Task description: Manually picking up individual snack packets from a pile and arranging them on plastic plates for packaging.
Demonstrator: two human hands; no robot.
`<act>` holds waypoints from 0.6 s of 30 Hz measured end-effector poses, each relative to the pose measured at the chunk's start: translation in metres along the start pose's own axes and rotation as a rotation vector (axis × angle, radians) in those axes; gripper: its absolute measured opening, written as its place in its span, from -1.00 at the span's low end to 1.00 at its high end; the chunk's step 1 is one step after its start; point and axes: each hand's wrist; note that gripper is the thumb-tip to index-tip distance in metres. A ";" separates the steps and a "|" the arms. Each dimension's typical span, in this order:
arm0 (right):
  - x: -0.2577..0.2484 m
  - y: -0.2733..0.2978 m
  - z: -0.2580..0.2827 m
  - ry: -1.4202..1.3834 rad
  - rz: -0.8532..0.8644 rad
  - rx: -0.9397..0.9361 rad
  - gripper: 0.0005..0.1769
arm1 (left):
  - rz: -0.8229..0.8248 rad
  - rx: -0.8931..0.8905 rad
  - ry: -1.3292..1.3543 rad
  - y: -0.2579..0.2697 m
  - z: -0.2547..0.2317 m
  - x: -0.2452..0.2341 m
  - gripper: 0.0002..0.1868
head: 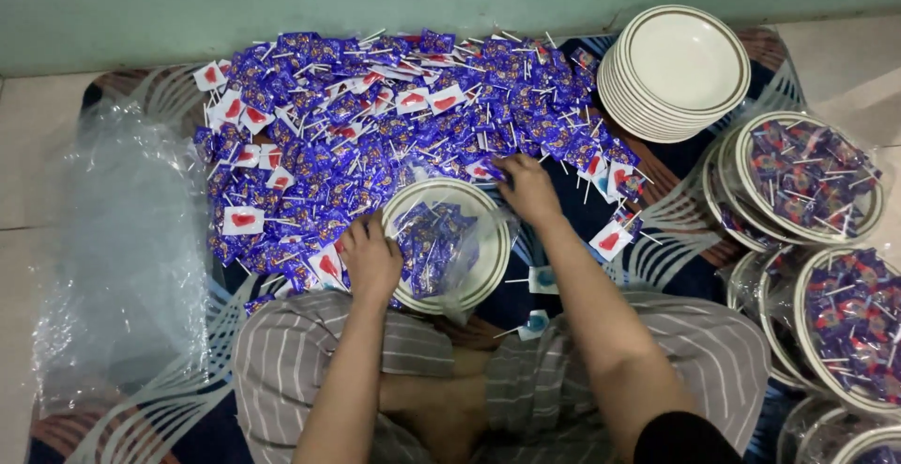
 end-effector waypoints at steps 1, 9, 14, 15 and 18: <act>-0.008 0.010 0.001 0.002 0.004 0.001 -0.55 | 0.004 -0.003 0.002 0.001 0.001 0.000 -0.36; -0.035 0.061 -0.023 0.324 0.127 0.120 -0.57 | -0.054 0.034 -0.007 0.006 0.001 -0.001 -0.38; -0.057 0.093 -0.002 0.066 -0.136 0.178 -0.75 | -0.071 0.009 0.060 0.011 0.012 0.001 -0.36; -0.060 0.097 -0.002 -0.047 -0.237 0.175 -0.77 | -0.063 -0.008 0.085 0.011 0.015 0.004 -0.36; -0.083 0.113 0.031 -0.211 -0.216 0.047 -0.74 | -0.014 -0.052 0.113 0.011 0.016 0.002 -0.39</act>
Point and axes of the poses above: each hand's wrist, its own y-axis away from the middle knuckle, its own x-axis out of the palm, z = x × y, and after that the axes turned 9 degrees about -y, right-handed
